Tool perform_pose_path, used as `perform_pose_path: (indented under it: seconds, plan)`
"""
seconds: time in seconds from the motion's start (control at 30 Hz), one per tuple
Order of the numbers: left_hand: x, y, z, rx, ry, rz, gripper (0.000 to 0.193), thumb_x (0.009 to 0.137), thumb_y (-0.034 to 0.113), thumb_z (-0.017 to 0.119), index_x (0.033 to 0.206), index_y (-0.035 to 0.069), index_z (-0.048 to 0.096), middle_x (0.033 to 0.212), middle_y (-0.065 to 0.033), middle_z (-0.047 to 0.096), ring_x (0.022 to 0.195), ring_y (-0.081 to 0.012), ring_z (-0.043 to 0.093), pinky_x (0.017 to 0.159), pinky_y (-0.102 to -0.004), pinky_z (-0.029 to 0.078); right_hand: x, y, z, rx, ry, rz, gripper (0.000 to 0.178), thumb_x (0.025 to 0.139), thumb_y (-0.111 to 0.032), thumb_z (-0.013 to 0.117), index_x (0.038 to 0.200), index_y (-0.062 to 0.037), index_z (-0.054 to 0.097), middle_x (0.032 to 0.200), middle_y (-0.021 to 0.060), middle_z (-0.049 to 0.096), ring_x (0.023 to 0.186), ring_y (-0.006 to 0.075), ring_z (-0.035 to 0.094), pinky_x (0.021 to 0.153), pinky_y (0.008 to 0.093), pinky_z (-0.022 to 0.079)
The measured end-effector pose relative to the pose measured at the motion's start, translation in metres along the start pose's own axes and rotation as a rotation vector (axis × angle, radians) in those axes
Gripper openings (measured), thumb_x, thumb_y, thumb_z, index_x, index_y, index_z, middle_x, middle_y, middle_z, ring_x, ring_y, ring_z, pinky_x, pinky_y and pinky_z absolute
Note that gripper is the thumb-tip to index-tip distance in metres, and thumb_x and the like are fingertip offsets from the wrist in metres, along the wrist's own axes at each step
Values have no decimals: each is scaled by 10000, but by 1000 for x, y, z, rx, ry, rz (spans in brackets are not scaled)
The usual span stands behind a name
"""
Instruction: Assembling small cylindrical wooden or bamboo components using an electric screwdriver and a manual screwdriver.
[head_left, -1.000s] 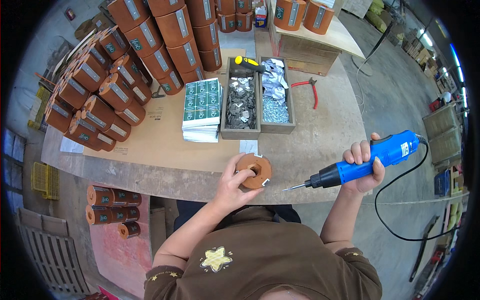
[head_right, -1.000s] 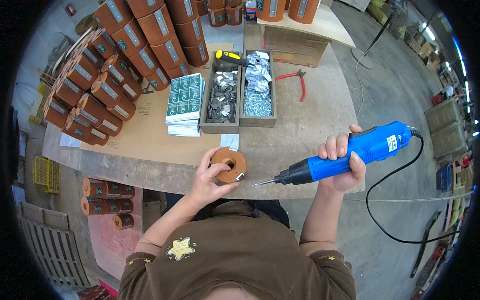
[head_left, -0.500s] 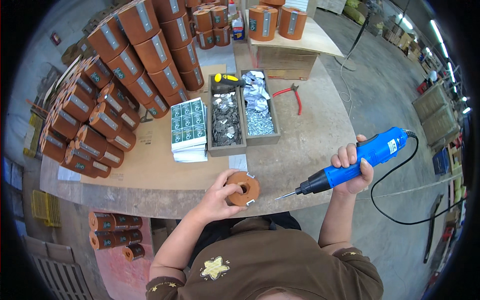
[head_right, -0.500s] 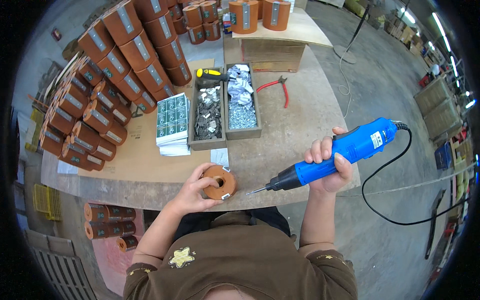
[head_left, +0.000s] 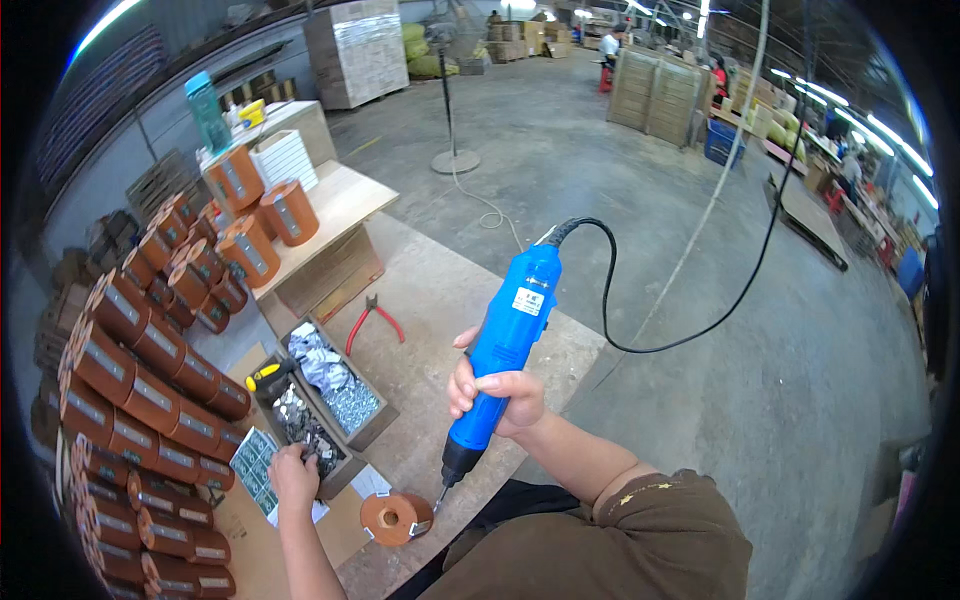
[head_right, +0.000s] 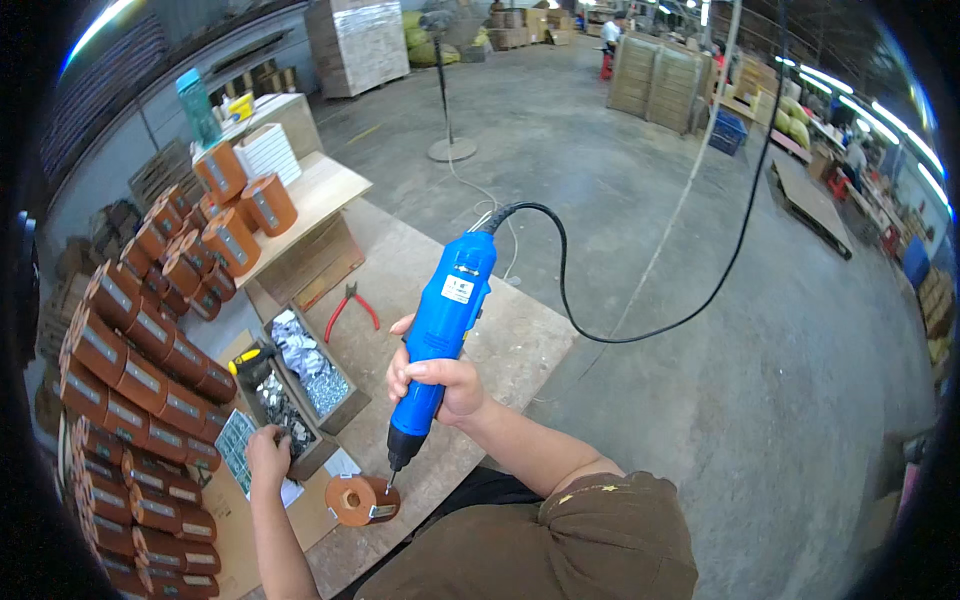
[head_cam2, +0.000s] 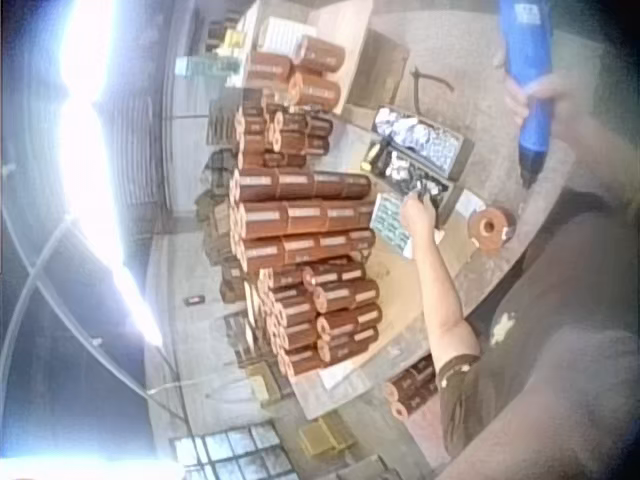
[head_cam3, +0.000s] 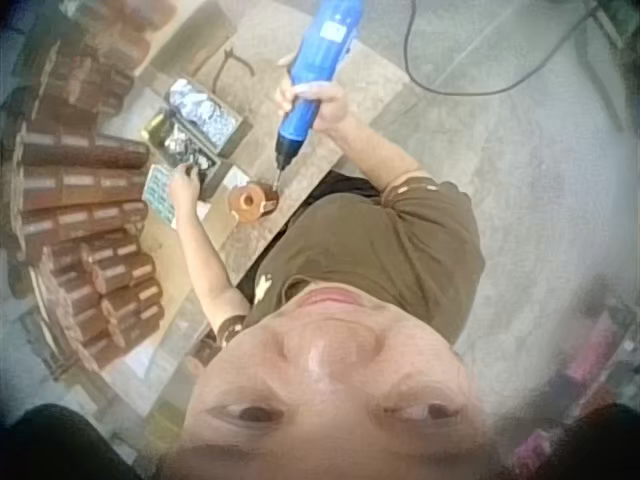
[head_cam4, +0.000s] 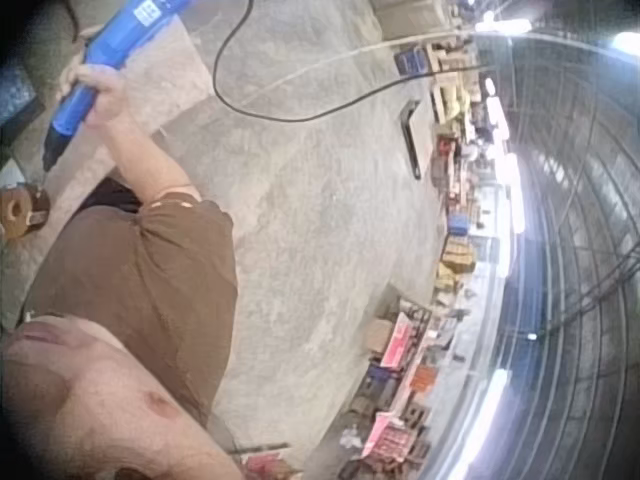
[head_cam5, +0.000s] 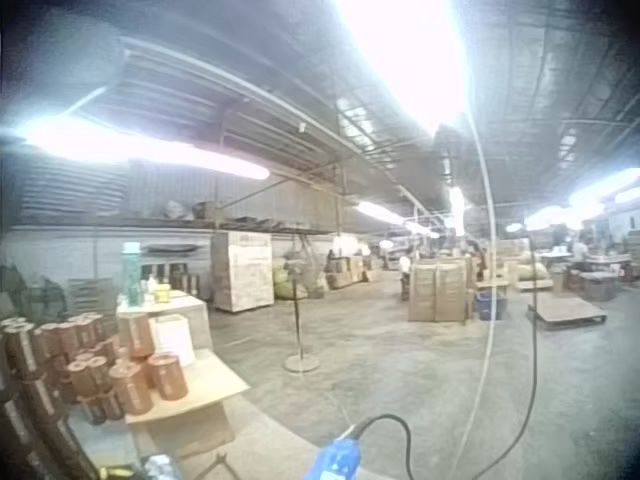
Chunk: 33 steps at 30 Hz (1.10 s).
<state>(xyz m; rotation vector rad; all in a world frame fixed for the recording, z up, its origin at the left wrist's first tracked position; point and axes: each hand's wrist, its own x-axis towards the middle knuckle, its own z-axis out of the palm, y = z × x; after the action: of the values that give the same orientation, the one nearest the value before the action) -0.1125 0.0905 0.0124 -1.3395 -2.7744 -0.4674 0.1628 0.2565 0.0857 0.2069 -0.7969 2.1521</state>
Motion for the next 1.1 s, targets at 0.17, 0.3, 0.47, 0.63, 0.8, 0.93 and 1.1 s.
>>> perform_pose_path:
  seconds: [0.17, 0.3, 0.47, 0.63, 0.8, 0.93, 1.1]
  plan:
    - [20, 4, 8, 490, -234, 135, 196, 657, 130, 593, 840, 75, 633, 964, -82, 577, 1001, -247, 466, 841, -455, 339, -10, -14, -2, -41, -1, -47, 493, 670, -79, 540, 1134, -52, 373, 691, 100, 486, 626, 209, 495, 599, 371, 430]
    - [19, -3, 14, 651, -331, 171, 196, 669, 110, 540, 835, 90, 643, 952, -63, 585, 995, -230, 476, 857, -467, 327, -12, -15, -1, -31, 7, -40, 498, 668, -72, 542, 1134, -56, 366, 689, 101, 487, 626, 209, 496, 603, 368, 424]
    - [14, -5, 18, 566, -169, 309, 147, 682, 91, 501, 723, 93, 643, 794, -78, 617, 823, -235, 564, 830, -450, 329, -11, -13, -3, -29, 8, -45, 492, 658, -74, 551, 1119, -53, 382, 679, 104, 487, 617, 213, 496, 596, 368, 426]
    - [16, -11, 16, 461, -174, 309, 128, 631, 71, 521, 699, 98, 626, 767, -109, 622, 778, -259, 589, 784, -427, 373, -11, -8, -3, -14, 20, -19, 485, 654, -74, 554, 1110, -51, 392, 677, 108, 490, 608, 217, 497, 593, 367, 428]
    - [24, 2, 10, 547, -290, 283, 130, 617, 78, 526, 702, 95, 623, 763, -128, 622, 777, -269, 597, 758, -419, 400, -12, -10, -4, -27, 35, -26, 483, 652, -73, 554, 1108, -49, 396, 674, 105, 490, 609, 218, 499, 593, 367, 429]
    - [30, -3, 9, 484, -305, 299, 149, 604, 76, 535, 701, 112, 641, 732, -124, 622, 765, -273, 597, 736, -388, 417, -15, -15, -5, -38, 44, -37, 484, 652, -73, 553, 1109, -50, 398, 673, 100, 490, 612, 217, 501, 595, 369, 430]
    - [32, -17, 12, 330, -281, 279, 143, 605, 96, 572, 708, 143, 660, 730, -96, 627, 754, -262, 596, 736, -389, 413, -15, -18, -7, -29, 51, -52, 484, 651, -73, 553, 1110, -55, 401, 671, 100, 488, 609, 216, 499, 594, 369, 433]
